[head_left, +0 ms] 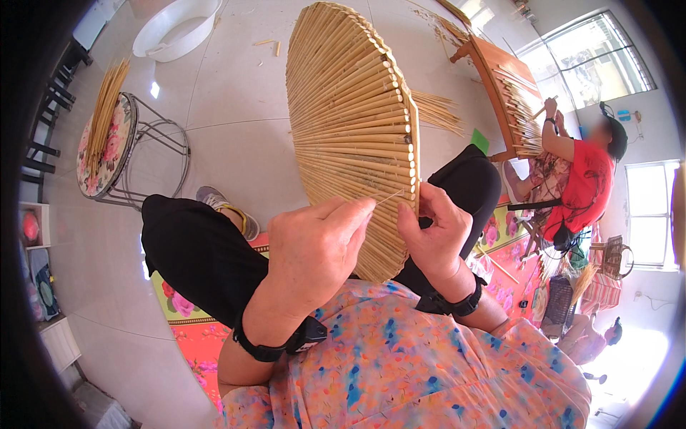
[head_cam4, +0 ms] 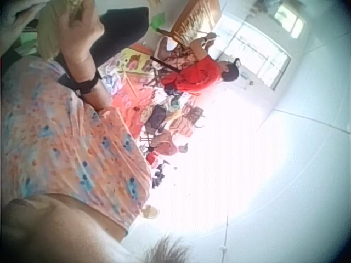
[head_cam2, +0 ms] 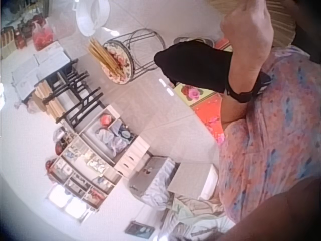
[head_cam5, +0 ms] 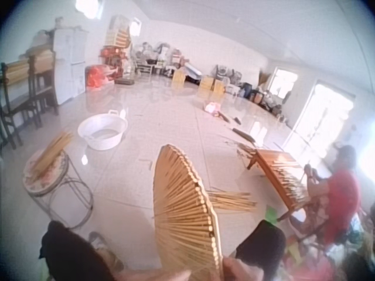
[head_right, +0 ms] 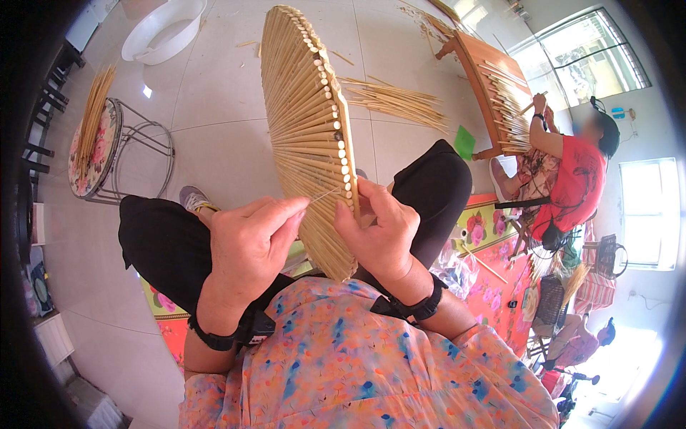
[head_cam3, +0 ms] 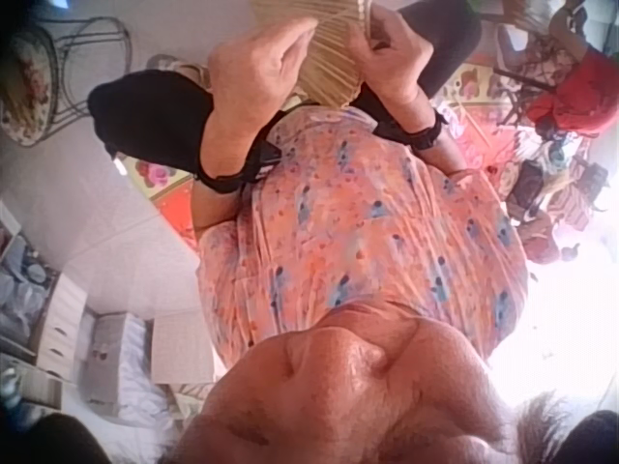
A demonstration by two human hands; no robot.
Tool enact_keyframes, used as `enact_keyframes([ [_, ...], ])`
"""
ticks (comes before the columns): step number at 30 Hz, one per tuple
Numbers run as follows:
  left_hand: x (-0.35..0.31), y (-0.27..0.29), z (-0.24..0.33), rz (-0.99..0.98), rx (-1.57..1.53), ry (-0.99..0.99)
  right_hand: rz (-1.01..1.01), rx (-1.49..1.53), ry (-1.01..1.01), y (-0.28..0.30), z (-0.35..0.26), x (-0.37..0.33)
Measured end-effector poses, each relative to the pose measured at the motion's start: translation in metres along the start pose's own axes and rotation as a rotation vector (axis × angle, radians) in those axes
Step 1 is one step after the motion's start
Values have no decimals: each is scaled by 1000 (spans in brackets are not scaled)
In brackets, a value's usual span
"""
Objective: The person assembles a bamboo fan by threading a white string through holes in the bamboo slats, pulling the string tight, and knotting it by hand. Using scissors, the person trims the excess string and then aligns a decorative wooden bead trim along the edge of the fan.
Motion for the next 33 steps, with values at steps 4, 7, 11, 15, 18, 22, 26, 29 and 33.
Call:
enact_keyframes([
  [4, 0, 2, 2, -17, 14, 4, 4, -4, 3, 0, -3, 0],
  [7, 1, 4, 2, -22, 21, -3, 19, -5, 14, 0, -3, -1],
  [11, 4, 6, 7, -91, 104, -4, 24, -16, 14, 1, -6, -2],
  [15, 6, 12, 15, -101, 178, -32, -9, 25, 34, 3, -18, -2],
  [18, 9, 16, 22, -128, 208, -12, -11, 67, 41, 3, -22, -3],
  [22, 11, 19, 20, -108, 147, 39, 48, 120, 77, -2, -21, -4],
  [26, 10, 22, 15, -158, 168, 59, 81, 149, 138, -5, -25, -7],
  [29, 8, 24, 15, -131, 121, 88, 51, 160, 173, -5, -29, -7],
  [33, 2, 20, 6, -106, 23, 121, 72, 201, 173, -3, -26, -7],
])
Point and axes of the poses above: each hand's wrist, its own x-axis towards the middle knuckle, its own y-axis out of the back of the hand, z = x × y, the point moved 4 cm from there along x, towards the middle knuckle, and after that the axes turned 11 degrees about -x, right-handed, at the moved point
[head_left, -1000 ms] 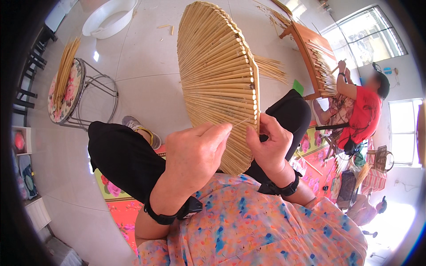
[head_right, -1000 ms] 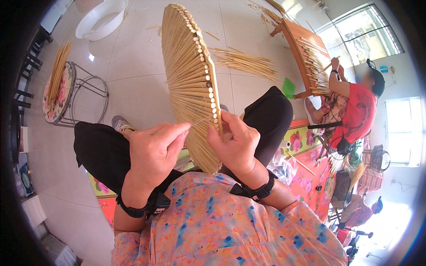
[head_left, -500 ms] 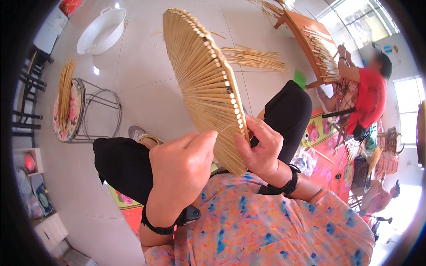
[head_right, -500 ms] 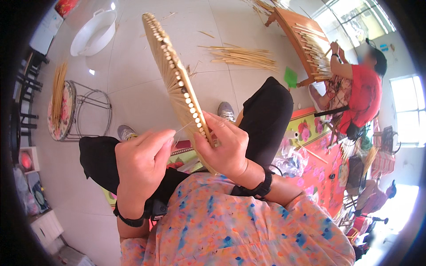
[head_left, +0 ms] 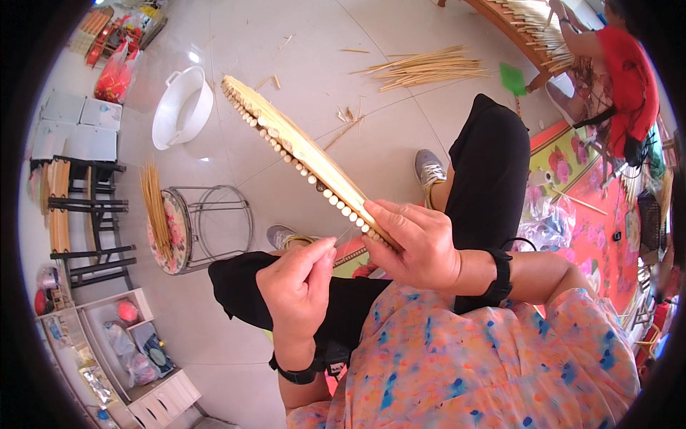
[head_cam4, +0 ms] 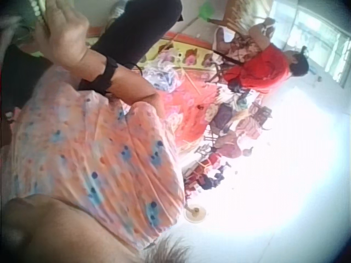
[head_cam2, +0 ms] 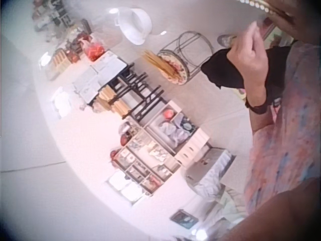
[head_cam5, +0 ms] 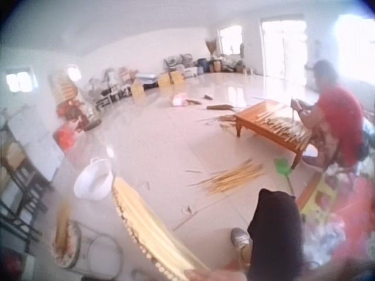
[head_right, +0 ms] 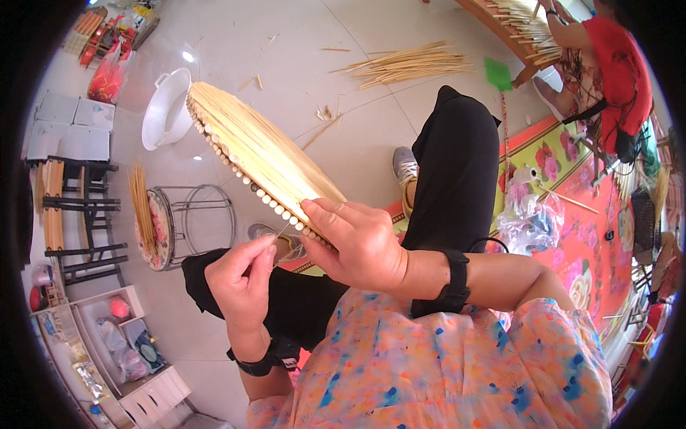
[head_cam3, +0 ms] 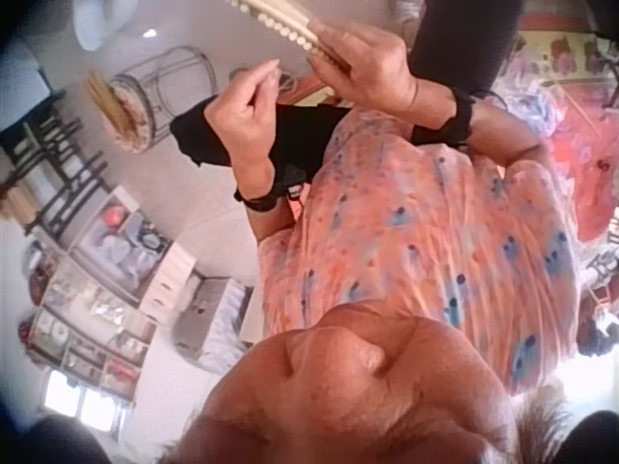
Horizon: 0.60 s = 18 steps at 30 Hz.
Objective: The person assembles a bamboo fan by threading a white string through holes in the bamboo slats, pulling the string tight, and knotting it by hand. Using scissors, the person trims the excess string and then aligns a decorative wooden bead trim along the edge of the fan.
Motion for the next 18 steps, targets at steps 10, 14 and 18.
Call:
enact_keyframes([
  [10, 1, -7, -8, 20, 17, 18, 50, 27, 8, 3, 3, -3],
  [14, 1, -9, -6, 16, 50, 28, 52, 5, 0, 3, 3, -3],
  [18, 1, -11, -4, 22, 62, 44, 54, 7, 6, 0, 0, -5],
])
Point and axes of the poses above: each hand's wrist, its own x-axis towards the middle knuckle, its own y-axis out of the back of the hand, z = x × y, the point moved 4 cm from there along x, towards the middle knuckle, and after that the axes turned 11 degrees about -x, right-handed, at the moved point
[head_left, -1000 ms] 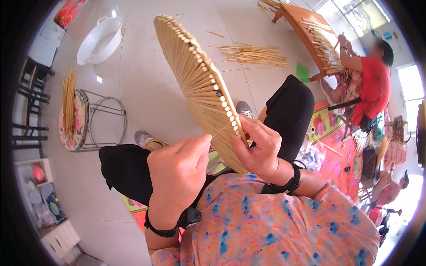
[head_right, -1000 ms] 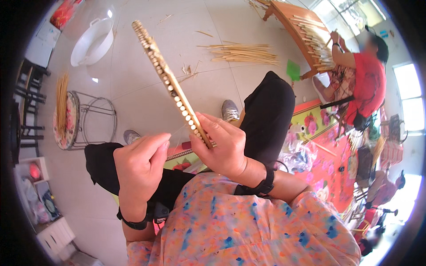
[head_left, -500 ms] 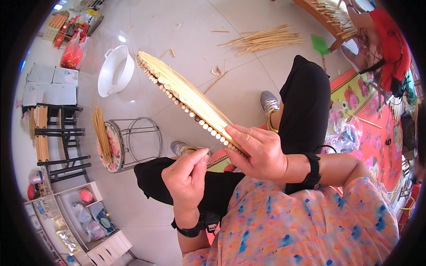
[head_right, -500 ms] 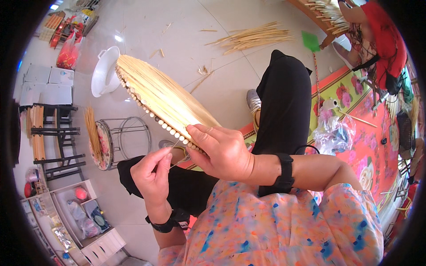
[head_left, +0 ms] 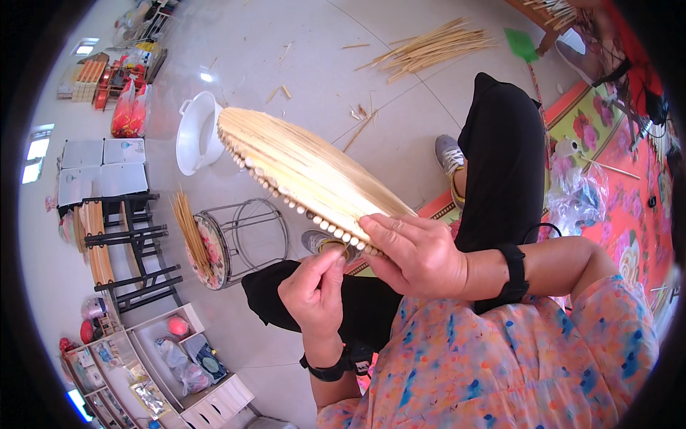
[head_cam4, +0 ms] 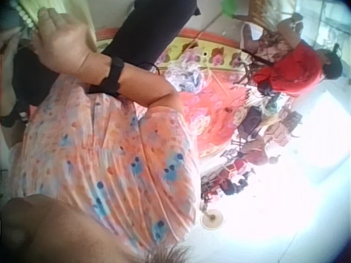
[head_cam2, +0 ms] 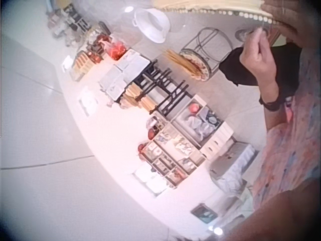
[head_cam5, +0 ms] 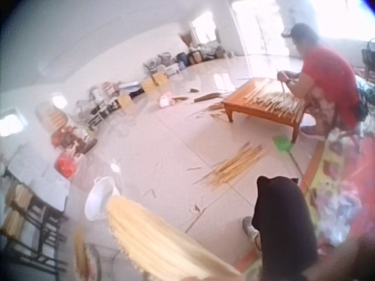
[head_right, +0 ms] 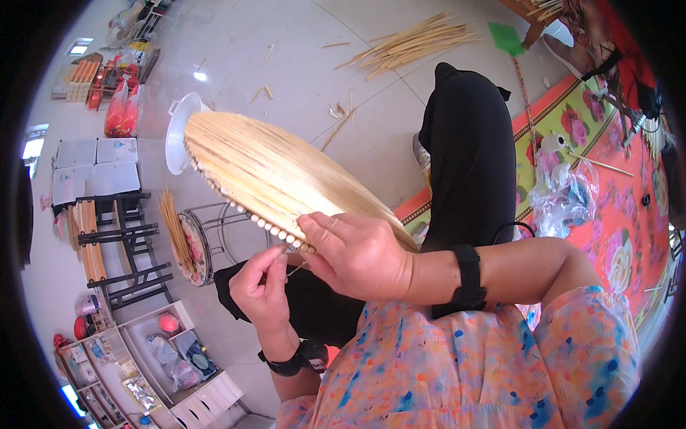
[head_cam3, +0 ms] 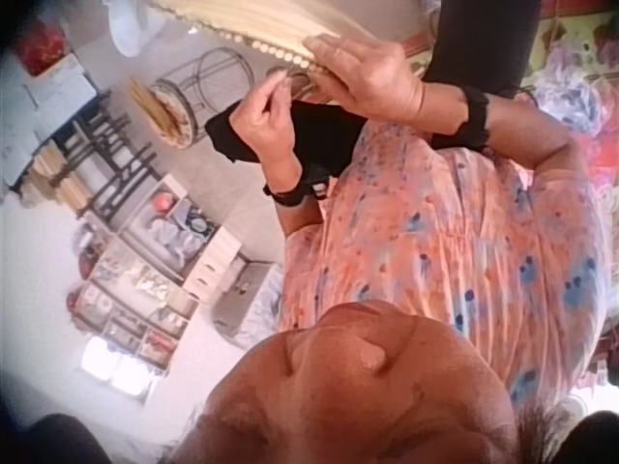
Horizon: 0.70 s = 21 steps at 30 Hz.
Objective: The person assembles a bamboo fan by threading a white string through holes in the bamboo slats, pulling the string tight, and knotting it by hand. Using scissors, the person trims the excess string and then aligns a decorative wooden bead trim along the edge of the fan.
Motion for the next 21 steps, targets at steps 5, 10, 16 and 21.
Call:
enact_keyframes([
  [5, 0, -6, -1, 18, -42, 5, -32, -10, 39, -5, -4, 0],
  [10, -2, -3, -8, 34, -82, -9, -86, 6, 16, -3, -6, 1],
  [16, -16, 11, -16, 19, -56, 3, -133, 13, 22, -8, -13, -4],
  [21, -29, 18, -20, 54, -56, 54, -139, 41, 46, -13, -17, -7],
])
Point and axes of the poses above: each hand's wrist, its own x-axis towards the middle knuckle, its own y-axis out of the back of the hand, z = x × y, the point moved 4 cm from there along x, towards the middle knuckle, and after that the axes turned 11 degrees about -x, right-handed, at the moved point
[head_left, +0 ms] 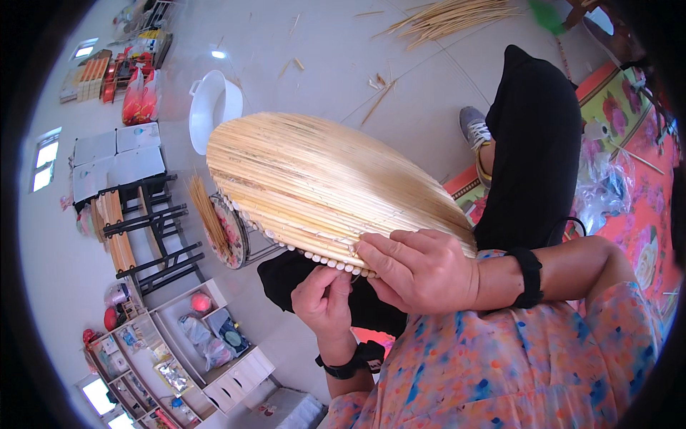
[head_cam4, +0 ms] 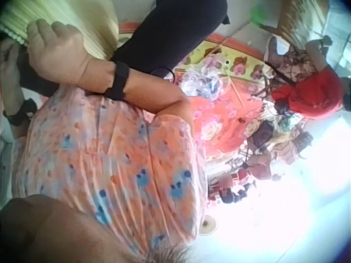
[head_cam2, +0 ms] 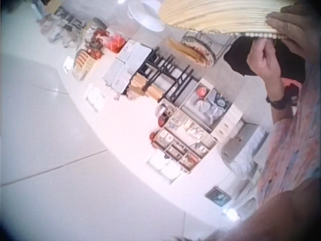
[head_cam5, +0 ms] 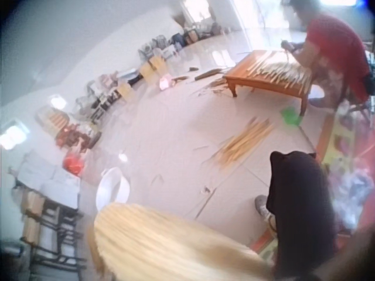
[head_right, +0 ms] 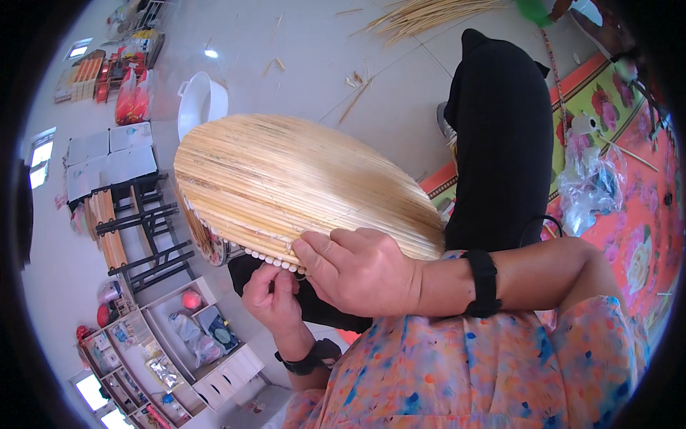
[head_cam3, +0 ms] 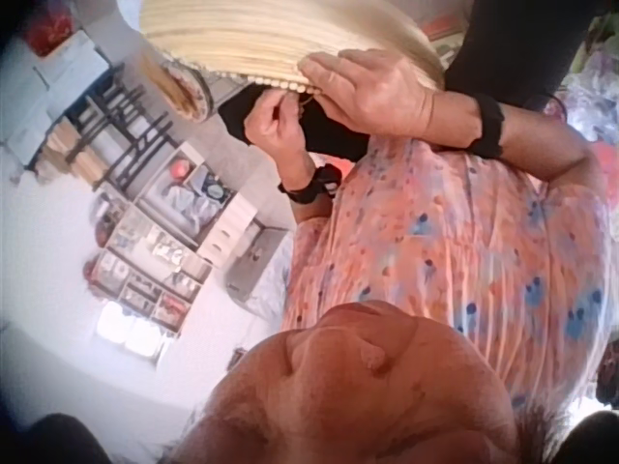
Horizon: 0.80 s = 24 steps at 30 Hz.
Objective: The person assembles a bamboo fan by threading a white string through holes in the bamboo slats, pulling the string tight, and knotting it by hand. Using scissors, the person trims the excess string and then aligns a decorative wooden bead trim along the edge of the fan.
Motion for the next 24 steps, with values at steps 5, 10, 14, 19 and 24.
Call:
enact_keyframes([
  [5, -10, 4, -2, 47, -12, 25, -31, 20, 26, 0, -2, -3],
  [10, -12, 5, 2, 57, 39, 24, -29, 22, 51, 1, -2, -3],
  [14, 6, 3, 22, -30, 174, 67, -103, 5, 6, 7, 0, 9],
  [19, 31, -7, 34, -185, 191, 5, -51, -126, 10, 12, 1, 27],
  [24, 38, -13, 33, -241, 168, 64, -88, -196, 27, 9, 3, 28],
])
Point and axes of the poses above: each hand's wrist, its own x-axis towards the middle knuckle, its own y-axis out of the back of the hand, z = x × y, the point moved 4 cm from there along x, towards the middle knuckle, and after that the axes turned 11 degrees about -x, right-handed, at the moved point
